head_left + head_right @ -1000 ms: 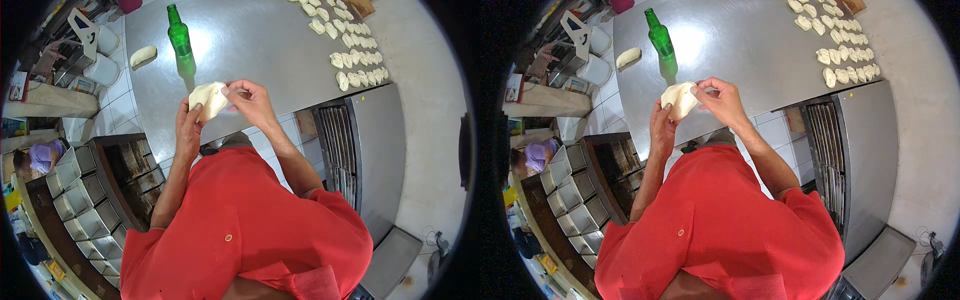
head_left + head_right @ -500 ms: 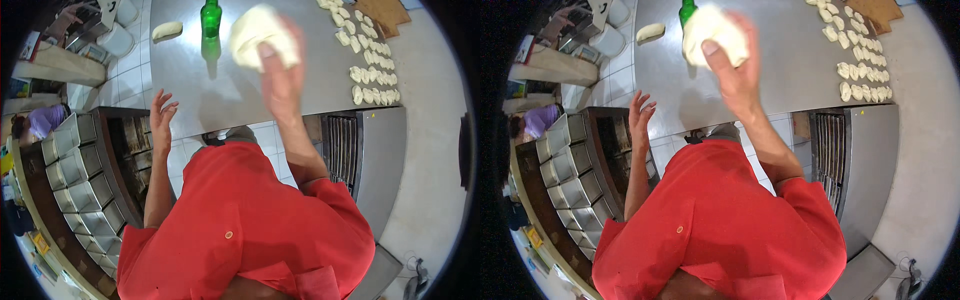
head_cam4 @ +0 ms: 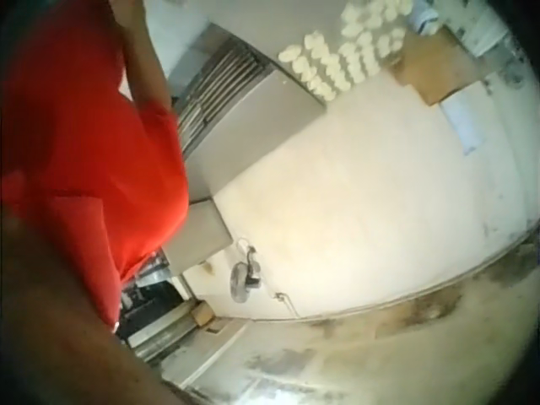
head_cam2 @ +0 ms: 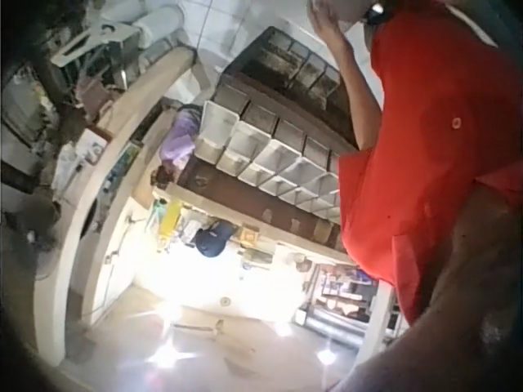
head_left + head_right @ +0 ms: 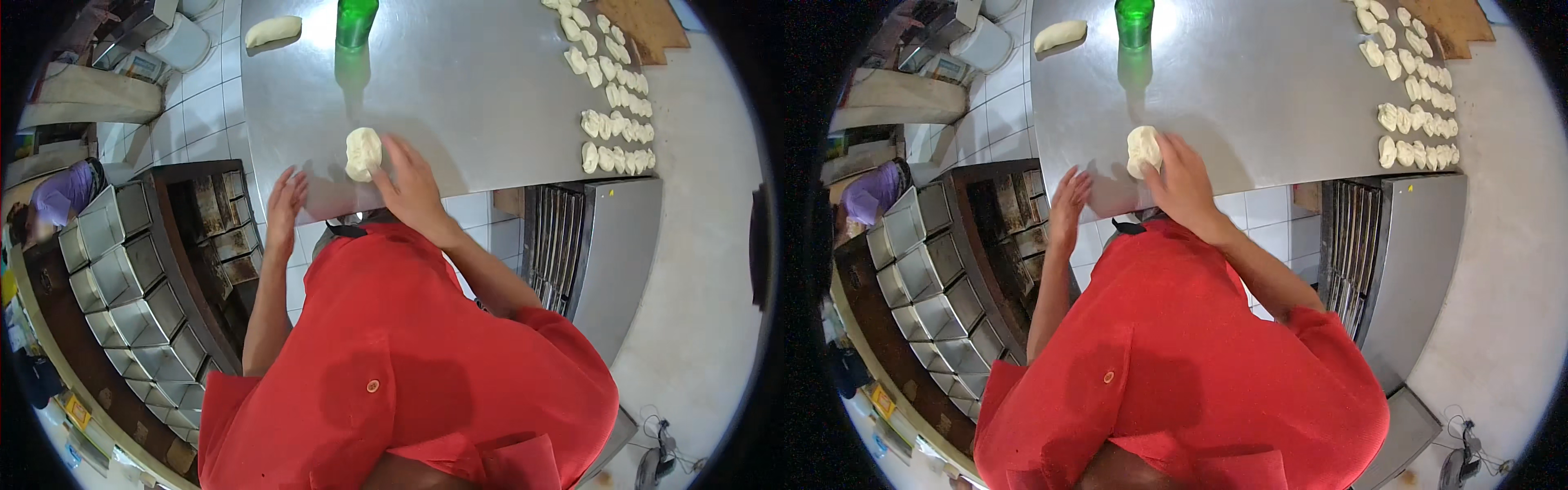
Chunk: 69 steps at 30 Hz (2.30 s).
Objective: Preparing and shaping dough pieces, rolling them with a bottle, and placing them into metal bread pans.
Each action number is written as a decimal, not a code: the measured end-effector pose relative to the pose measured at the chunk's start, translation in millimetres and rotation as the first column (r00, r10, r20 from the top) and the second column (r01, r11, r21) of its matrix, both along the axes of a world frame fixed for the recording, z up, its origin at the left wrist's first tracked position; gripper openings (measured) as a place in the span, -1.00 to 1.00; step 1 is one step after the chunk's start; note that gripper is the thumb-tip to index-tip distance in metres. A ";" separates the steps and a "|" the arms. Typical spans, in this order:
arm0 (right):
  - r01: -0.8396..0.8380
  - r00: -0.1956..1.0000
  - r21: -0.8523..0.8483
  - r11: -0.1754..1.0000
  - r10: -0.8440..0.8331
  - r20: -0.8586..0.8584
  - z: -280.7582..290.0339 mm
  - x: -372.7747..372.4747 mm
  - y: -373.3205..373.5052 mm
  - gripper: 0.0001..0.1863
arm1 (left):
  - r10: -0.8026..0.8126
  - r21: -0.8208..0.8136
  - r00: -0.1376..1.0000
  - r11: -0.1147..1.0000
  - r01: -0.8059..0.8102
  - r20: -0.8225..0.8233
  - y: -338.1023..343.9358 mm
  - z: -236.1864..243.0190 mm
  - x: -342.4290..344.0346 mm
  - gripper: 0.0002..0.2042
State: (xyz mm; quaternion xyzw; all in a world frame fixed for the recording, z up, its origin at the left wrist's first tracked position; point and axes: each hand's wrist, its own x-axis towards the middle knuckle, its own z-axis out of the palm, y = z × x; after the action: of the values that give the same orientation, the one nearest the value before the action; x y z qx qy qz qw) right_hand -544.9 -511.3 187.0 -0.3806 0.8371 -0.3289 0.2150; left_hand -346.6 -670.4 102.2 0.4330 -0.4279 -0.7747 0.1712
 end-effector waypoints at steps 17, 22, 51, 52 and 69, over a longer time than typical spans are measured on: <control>-0.355 0.884 0.015 0.935 0.341 -0.319 -104.7 -10.7 -88.5 -0.26 | -0.131 -0.567 0.963 0.786 0.245 0.235 -100.6 21.1 -160.7 -0.22; -0.208 0.905 -0.351 0.913 0.315 0.285 -75.7 -33.0 -73.5 -0.30 | -0.396 -0.634 0.905 0.664 0.397 0.152 -151.2 -22.1 -294.7 -0.14; -0.175 0.973 0.522 0.835 0.228 -0.038 -76.6 -187.2 -142.8 0.04 | 0.182 -0.516 0.852 0.849 0.115 0.490 -120.7 -5.5 -221.1 -0.62; -0.190 0.981 0.554 0.810 0.174 0.082 -71.2 -192.0 -152.0 0.07 | 0.216 -0.509 0.824 0.855 0.100 0.524 -127.2 -4.2 -226.2 -0.62; -0.174 0.838 -0.025 0.984 0.135 -0.529 -93.7 -19.0 58.6 -0.30 | -0.338 -0.990 0.936 0.064 0.126 0.097 57.8 -57.8 -20.5 -0.65</control>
State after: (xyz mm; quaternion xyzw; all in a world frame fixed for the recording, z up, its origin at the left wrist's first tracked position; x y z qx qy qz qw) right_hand -563.9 -452.7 93.3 -0.5297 0.8181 -0.2237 -0.0101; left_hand -367.1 -612.7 44.4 0.0700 -0.8811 -0.3391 0.3222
